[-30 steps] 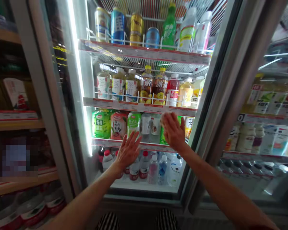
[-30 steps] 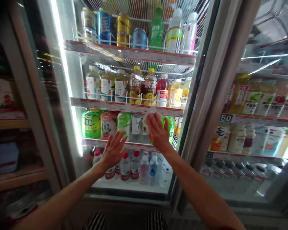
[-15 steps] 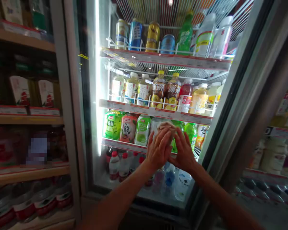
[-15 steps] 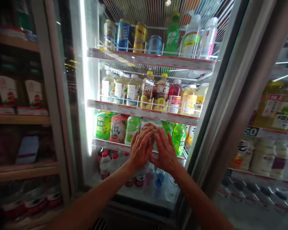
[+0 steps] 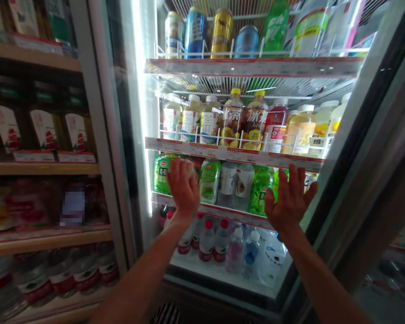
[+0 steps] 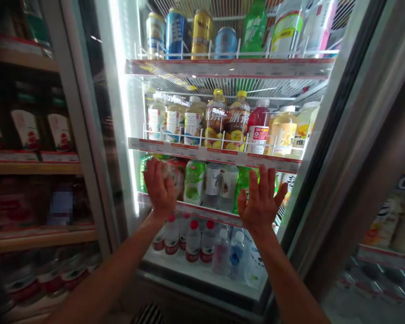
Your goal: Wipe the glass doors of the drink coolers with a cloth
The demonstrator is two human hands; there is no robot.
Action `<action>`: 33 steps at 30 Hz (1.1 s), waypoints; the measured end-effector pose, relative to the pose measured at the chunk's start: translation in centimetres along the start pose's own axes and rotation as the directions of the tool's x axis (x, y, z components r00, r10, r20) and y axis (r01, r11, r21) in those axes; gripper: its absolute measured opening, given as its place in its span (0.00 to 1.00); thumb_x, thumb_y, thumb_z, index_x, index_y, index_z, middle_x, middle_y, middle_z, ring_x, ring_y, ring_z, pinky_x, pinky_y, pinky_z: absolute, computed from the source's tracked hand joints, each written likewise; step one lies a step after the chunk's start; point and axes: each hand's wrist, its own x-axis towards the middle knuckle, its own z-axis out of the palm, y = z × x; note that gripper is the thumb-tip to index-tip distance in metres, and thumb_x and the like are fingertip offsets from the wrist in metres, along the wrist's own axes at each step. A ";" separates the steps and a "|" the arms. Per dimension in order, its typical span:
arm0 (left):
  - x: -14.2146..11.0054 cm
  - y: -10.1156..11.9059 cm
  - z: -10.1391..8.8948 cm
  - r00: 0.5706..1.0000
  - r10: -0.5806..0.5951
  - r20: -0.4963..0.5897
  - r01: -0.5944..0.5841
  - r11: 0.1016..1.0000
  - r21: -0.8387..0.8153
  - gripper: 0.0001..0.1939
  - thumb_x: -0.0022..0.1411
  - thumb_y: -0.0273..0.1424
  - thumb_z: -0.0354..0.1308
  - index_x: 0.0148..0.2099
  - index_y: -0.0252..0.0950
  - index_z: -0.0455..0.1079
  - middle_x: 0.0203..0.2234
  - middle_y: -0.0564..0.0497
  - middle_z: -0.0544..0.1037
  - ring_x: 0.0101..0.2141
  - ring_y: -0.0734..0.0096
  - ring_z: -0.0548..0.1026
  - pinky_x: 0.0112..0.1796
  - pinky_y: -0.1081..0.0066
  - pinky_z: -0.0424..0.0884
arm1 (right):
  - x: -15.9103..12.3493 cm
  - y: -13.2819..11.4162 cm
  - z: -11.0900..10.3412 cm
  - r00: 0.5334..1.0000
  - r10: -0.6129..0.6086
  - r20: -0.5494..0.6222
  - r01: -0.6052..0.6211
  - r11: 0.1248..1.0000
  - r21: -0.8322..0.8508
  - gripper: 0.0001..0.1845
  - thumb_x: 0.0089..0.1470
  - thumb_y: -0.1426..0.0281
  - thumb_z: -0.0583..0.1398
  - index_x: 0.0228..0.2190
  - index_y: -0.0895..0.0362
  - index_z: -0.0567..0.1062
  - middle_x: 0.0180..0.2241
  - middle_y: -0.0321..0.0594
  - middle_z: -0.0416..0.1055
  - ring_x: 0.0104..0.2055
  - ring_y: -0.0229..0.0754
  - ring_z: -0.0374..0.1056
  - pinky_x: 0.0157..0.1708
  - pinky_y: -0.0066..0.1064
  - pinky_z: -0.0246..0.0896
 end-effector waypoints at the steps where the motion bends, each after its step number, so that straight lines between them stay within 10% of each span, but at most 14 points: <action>1: -0.5 1.3 0.3 0.994 0.102 0.049 -0.100 0.994 -0.052 0.26 0.62 0.27 0.44 0.62 0.34 0.49 0.59 0.41 0.57 0.61 0.65 0.49 0.59 0.56 0.50 | 0.0 -0.1 0.0 1.000 0.004 0.009 -0.004 1.000 -0.005 0.33 0.53 0.67 0.54 0.59 0.54 0.52 0.61 0.48 0.51 0.63 0.54 0.46 0.59 0.56 0.35; 6: -2.1 5.6 1.1 0.741 0.631 0.230 -0.572 0.772 -0.276 0.24 0.61 0.27 0.45 0.60 0.38 0.54 0.57 0.49 0.62 0.60 0.71 0.52 0.59 0.65 0.52 | 0.0 0.0 -0.3 1.000 -0.018 0.002 0.018 1.000 0.005 0.31 0.53 0.68 0.54 0.58 0.52 0.55 0.60 0.46 0.53 0.63 0.52 0.47 0.59 0.53 0.37; 9: 0.2 0.9 0.1 0.837 0.509 0.201 -0.485 0.860 -0.157 0.22 0.62 0.27 0.46 0.59 0.38 0.56 0.57 0.49 0.62 0.60 0.67 0.53 0.59 0.61 0.54 | -0.3 0.1 -0.3 1.000 -0.014 -0.003 0.014 1.000 0.022 0.31 0.53 0.68 0.54 0.58 0.52 0.55 0.60 0.44 0.53 0.62 0.52 0.48 0.59 0.53 0.38; 11: 2.0 -3.2 -0.8 0.962 0.261 0.076 -0.259 0.965 -0.041 0.22 0.64 0.28 0.44 0.60 0.34 0.53 0.60 0.47 0.57 0.60 0.63 0.53 0.59 0.57 0.54 | -0.4 0.1 -0.2 1.000 0.004 -0.009 -0.004 1.000 0.026 0.31 0.52 0.68 0.53 0.58 0.51 0.55 0.60 0.43 0.53 0.62 0.52 0.48 0.59 0.54 0.37; 13: 2.7 -5.3 -1.3 0.998 0.048 -0.028 -0.048 0.999 -0.006 0.22 0.66 0.30 0.39 0.62 0.34 0.49 0.62 0.47 0.52 0.61 0.64 0.50 0.59 0.58 0.52 | -0.5 0.0 -0.1 1.000 0.017 -0.019 -0.016 1.000 0.026 0.31 0.53 0.69 0.53 0.58 0.51 0.55 0.60 0.42 0.53 0.62 0.52 0.49 0.59 0.54 0.37; 16: 0.9 -3.8 -1.3 0.995 0.100 0.020 -0.099 0.994 -0.045 0.24 0.66 0.28 0.40 0.63 0.33 0.46 0.62 0.45 0.49 0.62 0.62 0.47 0.60 0.56 0.52 | -0.6 0.0 0.1 1.000 0.019 -0.024 -0.018 1.000 0.021 0.31 0.52 0.69 0.54 0.58 0.51 0.55 0.60 0.43 0.53 0.62 0.53 0.49 0.59 0.54 0.37; 20: -2.2 -1.5 -1.0 0.848 0.486 0.209 -0.461 0.873 -0.160 0.23 0.61 0.27 0.48 0.59 0.39 0.55 0.56 0.48 0.63 0.58 0.64 0.58 0.56 0.61 0.61 | -0.6 0.1 0.0 0.999 0.001 -0.034 -0.001 1.000 0.018 0.30 0.52 0.69 0.55 0.57 0.52 0.57 0.59 0.44 0.55 0.62 0.52 0.49 0.60 0.52 0.37; 27: 1.0 -9.6 -2.4 0.994 0.064 -0.093 -0.061 0.998 0.033 0.24 0.63 0.26 0.43 0.62 0.32 0.49 0.60 0.40 0.54 0.61 0.59 0.50 0.58 0.52 0.52 | -0.8 -0.2 0.0 1.000 0.019 -0.025 -0.019 1.000 0.010 0.28 0.53 0.69 0.53 0.56 0.54 0.58 0.59 0.46 0.56 0.62 0.51 0.48 0.60 0.51 0.36; 30: 0.8 -6.9 -1.7 0.996 0.083 -0.037 -0.082 0.996 0.021 0.26 0.62 0.26 0.45 0.62 0.31 0.47 0.60 0.39 0.53 0.61 0.59 0.48 0.58 0.53 0.53 | -0.9 -0.4 0.0 0.999 0.037 -0.010 -0.037 0.999 0.004 0.29 0.53 0.70 0.53 0.57 0.55 0.58 0.59 0.47 0.55 0.63 0.51 0.47 0.60 0.52 0.36; 33: 0.1 -3.3 -1.0 0.919 0.368 0.143 -0.360 0.930 -0.079 0.27 0.61 0.27 0.47 0.62 0.34 0.49 0.59 0.42 0.57 0.61 0.60 0.50 0.57 0.57 0.57 | -1.0 -0.4 0.0 0.999 0.047 0.011 -0.047 0.999 0.001 0.29 0.53 0.69 0.53 0.57 0.55 0.57 0.60 0.47 0.54 0.63 0.52 0.46 0.60 0.52 0.34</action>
